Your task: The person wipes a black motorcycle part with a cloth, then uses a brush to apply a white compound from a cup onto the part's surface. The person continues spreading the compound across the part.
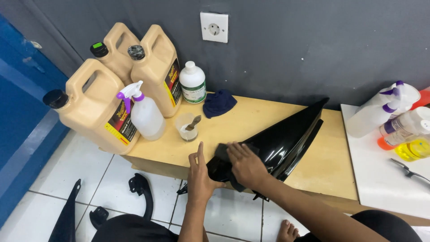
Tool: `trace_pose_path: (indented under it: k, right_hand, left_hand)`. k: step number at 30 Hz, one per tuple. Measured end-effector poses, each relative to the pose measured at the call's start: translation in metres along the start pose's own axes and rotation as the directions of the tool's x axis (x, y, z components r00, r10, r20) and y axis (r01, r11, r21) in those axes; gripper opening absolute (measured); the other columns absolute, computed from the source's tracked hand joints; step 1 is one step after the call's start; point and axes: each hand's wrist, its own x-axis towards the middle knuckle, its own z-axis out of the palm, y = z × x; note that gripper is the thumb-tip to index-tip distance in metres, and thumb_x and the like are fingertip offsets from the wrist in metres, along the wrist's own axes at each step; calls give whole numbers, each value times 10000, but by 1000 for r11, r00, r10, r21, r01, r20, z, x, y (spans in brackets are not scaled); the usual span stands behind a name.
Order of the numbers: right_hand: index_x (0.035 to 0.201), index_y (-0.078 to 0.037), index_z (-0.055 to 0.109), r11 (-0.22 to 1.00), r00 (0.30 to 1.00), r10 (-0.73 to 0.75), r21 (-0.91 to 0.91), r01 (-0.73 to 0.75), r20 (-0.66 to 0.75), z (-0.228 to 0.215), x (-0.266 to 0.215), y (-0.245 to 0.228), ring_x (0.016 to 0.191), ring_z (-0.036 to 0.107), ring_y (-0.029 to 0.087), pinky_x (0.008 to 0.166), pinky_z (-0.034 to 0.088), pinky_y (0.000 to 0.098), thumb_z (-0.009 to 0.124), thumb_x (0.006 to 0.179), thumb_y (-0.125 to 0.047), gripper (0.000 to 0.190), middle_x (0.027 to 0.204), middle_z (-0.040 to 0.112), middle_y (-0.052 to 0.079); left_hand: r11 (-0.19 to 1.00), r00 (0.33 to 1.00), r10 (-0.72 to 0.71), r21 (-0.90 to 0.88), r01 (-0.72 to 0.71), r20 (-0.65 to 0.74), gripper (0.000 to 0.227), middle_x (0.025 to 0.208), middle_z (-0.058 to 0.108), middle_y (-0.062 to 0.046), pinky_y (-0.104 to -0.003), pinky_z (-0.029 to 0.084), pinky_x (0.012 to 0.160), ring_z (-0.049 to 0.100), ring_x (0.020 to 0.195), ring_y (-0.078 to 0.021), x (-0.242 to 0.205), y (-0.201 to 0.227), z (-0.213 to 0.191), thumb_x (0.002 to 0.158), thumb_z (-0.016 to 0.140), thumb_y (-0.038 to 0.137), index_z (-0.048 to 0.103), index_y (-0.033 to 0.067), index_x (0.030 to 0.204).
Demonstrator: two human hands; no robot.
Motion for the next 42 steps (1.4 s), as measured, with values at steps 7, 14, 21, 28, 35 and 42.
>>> trace_pose_path:
  k: [7,14,21,28,35,42]
  right_hand:
    - [1520,-20,440,968,984,-173,177,176,-32,-2,-11,2,1519,301,293,1230,206,487,404,1031,-213,527,1614,382,156]
    - [1184,0,559,937,926,295,263,-231,-236,-17,-23,77,1080,492,374,908,359,526,538,907,-76,289,1162,570,184]
    - [955,-41,685,105,232,957,538,-837,174,-97,-67,150,825,672,358,650,508,477,380,916,-224,358,917,701,159]
    - [1111,41,582,-314,16,855,542,-780,518,-105,-94,156,909,627,425,646,552,555,521,954,-598,661,1069,643,208]
    - [1156,38,593,-490,12,797,659,-571,603,-97,-99,159,1023,643,363,827,529,447,642,845,-664,770,1126,657,195]
    - [1277,52,606,-564,54,726,640,-522,685,-109,-101,154,1167,640,383,983,533,458,703,786,-630,846,1262,663,220]
  left_hand:
    - [998,998,-57,2,57,33,1486,1356,438,-110,-456,596,777,633,1069,-376,1,0,0,463,1068,111,149,226,1624]
    - [994,993,-27,104,15,118,1341,1293,589,-67,-439,509,976,530,1194,-293,7,-10,7,542,1053,158,232,189,1603]
    - [990,985,-7,137,-17,171,1155,1264,612,-34,-450,489,960,504,1190,-298,16,-18,12,496,1006,170,422,235,1491]
    - [1000,972,2,-1,-2,234,934,1259,534,-13,-400,465,1038,442,1253,-251,22,-24,14,505,896,170,544,212,1369]
    - [985,962,-32,-152,76,273,852,1186,565,-6,-311,525,977,606,1180,-155,15,-5,1,548,912,104,600,171,1338]
    - [989,963,-5,-141,45,269,829,1164,565,-3,-311,517,981,603,1163,-155,16,-11,5,550,918,137,610,177,1318]
